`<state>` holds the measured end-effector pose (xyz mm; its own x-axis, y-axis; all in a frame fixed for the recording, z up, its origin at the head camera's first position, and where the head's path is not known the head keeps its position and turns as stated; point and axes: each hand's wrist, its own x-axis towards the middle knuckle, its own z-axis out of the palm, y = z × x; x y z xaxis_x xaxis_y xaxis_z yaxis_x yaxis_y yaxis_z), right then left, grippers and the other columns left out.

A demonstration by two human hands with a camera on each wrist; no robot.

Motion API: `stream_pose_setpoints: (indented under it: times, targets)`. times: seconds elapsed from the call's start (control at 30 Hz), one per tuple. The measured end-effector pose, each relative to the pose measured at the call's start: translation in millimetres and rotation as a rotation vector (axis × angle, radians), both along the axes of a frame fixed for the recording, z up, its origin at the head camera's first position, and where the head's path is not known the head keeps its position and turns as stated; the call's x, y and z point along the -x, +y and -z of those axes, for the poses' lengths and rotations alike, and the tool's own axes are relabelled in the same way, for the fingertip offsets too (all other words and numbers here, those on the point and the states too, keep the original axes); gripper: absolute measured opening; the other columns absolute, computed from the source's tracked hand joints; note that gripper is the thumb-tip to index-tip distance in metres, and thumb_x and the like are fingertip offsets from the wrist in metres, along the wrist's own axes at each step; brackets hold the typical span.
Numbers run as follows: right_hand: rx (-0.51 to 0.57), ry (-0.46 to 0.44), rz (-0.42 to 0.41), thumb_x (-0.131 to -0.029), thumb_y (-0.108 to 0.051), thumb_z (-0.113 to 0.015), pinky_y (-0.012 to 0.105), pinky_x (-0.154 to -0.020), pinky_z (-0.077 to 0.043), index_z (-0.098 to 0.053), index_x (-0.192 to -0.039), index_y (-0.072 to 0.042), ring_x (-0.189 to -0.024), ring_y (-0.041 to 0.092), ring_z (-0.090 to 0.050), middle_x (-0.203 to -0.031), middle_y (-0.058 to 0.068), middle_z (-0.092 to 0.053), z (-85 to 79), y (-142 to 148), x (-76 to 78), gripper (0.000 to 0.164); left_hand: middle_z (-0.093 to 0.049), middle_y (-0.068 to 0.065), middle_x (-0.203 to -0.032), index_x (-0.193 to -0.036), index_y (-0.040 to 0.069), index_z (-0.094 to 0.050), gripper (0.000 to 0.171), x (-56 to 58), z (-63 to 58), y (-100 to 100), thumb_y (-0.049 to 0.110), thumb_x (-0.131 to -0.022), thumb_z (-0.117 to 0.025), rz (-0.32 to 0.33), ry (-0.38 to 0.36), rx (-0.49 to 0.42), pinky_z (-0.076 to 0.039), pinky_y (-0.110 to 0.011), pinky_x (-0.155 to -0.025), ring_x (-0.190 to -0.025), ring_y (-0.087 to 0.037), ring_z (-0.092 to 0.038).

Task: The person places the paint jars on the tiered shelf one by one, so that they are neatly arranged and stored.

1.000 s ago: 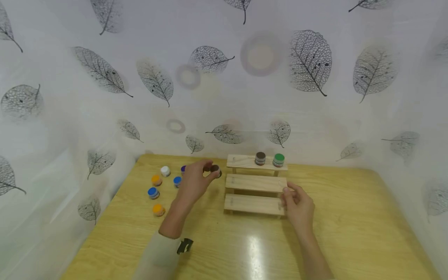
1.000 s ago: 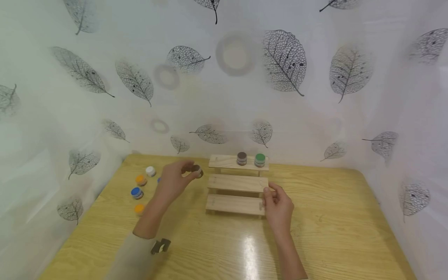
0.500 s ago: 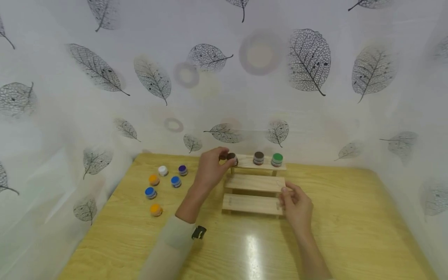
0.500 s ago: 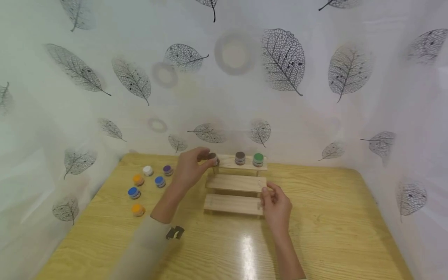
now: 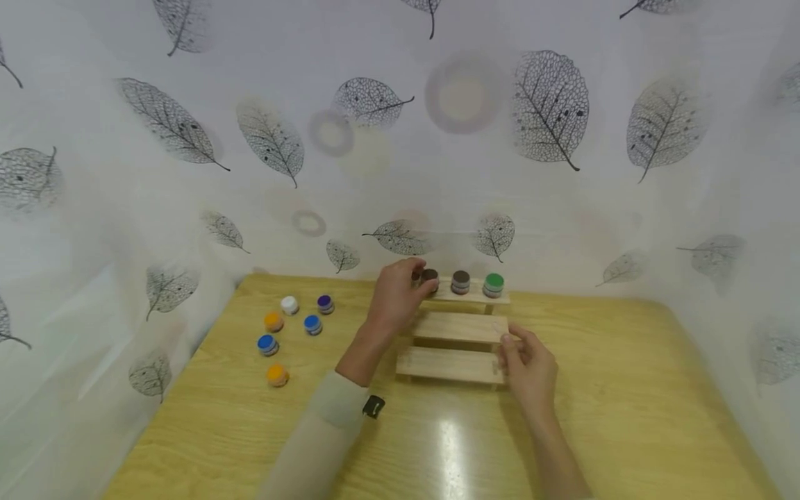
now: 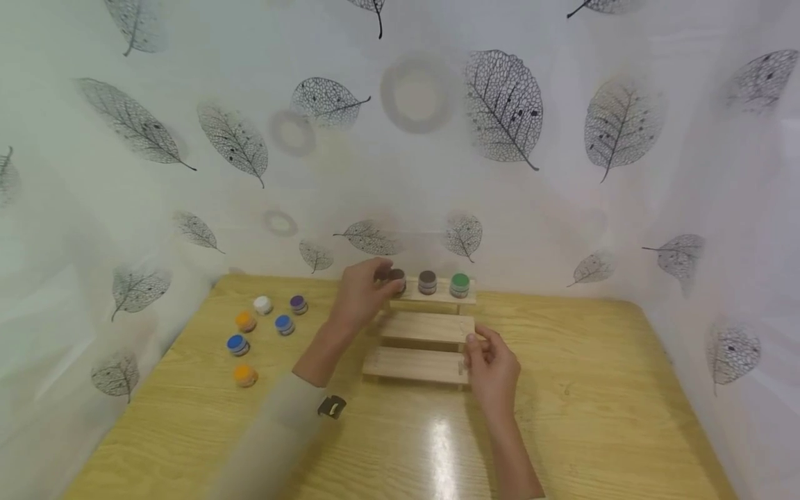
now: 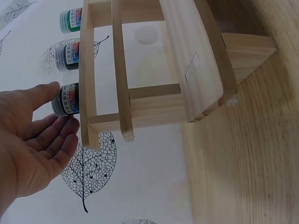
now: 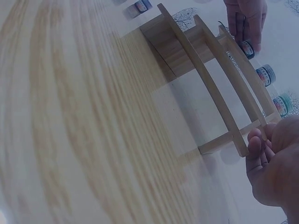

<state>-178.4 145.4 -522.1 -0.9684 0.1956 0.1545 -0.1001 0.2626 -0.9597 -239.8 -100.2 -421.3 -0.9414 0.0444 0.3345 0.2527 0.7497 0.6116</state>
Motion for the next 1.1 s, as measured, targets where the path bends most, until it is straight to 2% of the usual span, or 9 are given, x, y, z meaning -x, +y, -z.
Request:
stream_pose_setpoints:
  times: [0.17,0.4,0.6,0.73,0.87,1.1]
  targets:
    - [0.01,0.004,-0.009,-0.107,-0.017,-0.065,0.02,-0.052,-0.056,-0.068,-0.132,0.0,-0.063,0.011,-0.066,-0.09,0.021,-0.073,-1.1,-1,-0.2,0.03,-0.074,-0.014,-0.123,-0.134,0.0,-0.068,0.048,0.0,-1.7,4,0.029,-0.098,-0.079,-0.008,-0.011,-0.014,-0.06,-0.04,-0.096,-0.113,-0.026,-0.071]
    - [0.015,-0.006,-0.011,-0.107,-0.017,-0.065,0.019,-0.052,-0.056,-0.068,-0.132,0.0,-0.064,0.012,-0.066,-0.091,0.021,-0.073,-2.6,-2,-0.2,0.03,-0.073,-0.013,-0.122,-0.136,0.0,-0.067,0.05,0.4,-1.5,8,0.029,-0.097,-0.08,-0.022,-0.041,-0.014,-0.061,-0.039,-0.094,-0.112,-0.026,-0.07]
    - [0.013,-0.006,-0.007,-0.107,-0.017,-0.065,0.019,-0.052,-0.056,-0.068,-0.132,0.0,-0.063,0.011,-0.066,-0.09,0.021,-0.073,-1.3,-1,-0.5,0.03,-0.071,-0.015,-0.128,-0.14,0.0,-0.064,0.058,-1.2,2.6,8,0.031,-0.095,-0.083,-0.03,-0.094,-0.024,-0.058,-0.039,-0.1,-0.118,-0.027,-0.068]
    - [0.023,0.006,-0.01,-0.107,-0.018,-0.065,0.019,-0.052,-0.056,-0.069,-0.131,-0.001,-0.063,0.012,-0.067,-0.09,0.021,-0.073,0.2,-1,-0.4,0.03,-0.07,-0.017,-0.131,-0.141,-0.003,-0.063,0.06,-7.7,5.7,6,0.027,-0.094,-0.084,-0.034,-0.098,-0.083,-0.058,-0.038,-0.102,-0.119,-0.029,-0.068]
    - [0.027,0.014,-0.014,-0.107,-0.019,-0.066,0.019,-0.052,-0.056,-0.069,-0.131,-0.001,-0.063,0.012,-0.066,-0.09,0.022,-0.073,-0.2,-2,-0.8,0.03,-0.069,-0.019,-0.13,-0.139,-0.005,-0.063,0.057,-17.0,10.6,0,0.021,-0.093,-0.085,-0.031,-0.058,-0.141,-0.058,-0.038,-0.101,-0.117,-0.029,-0.07]
    - [0.008,0.014,-0.009,-0.107,-0.015,-0.065,0.02,-0.052,-0.057,-0.068,-0.132,0.0,-0.063,0.011,-0.067,-0.09,0.021,-0.073,-1.3,-3,-2.3,0.029,-0.071,-0.016,-0.124,-0.136,-0.003,-0.066,0.052,-37.4,20.7,-14,0.02,-0.093,-0.084,-0.046,-0.009,-0.177,-0.058,-0.041,-0.101,-0.114,-0.03,-0.068]
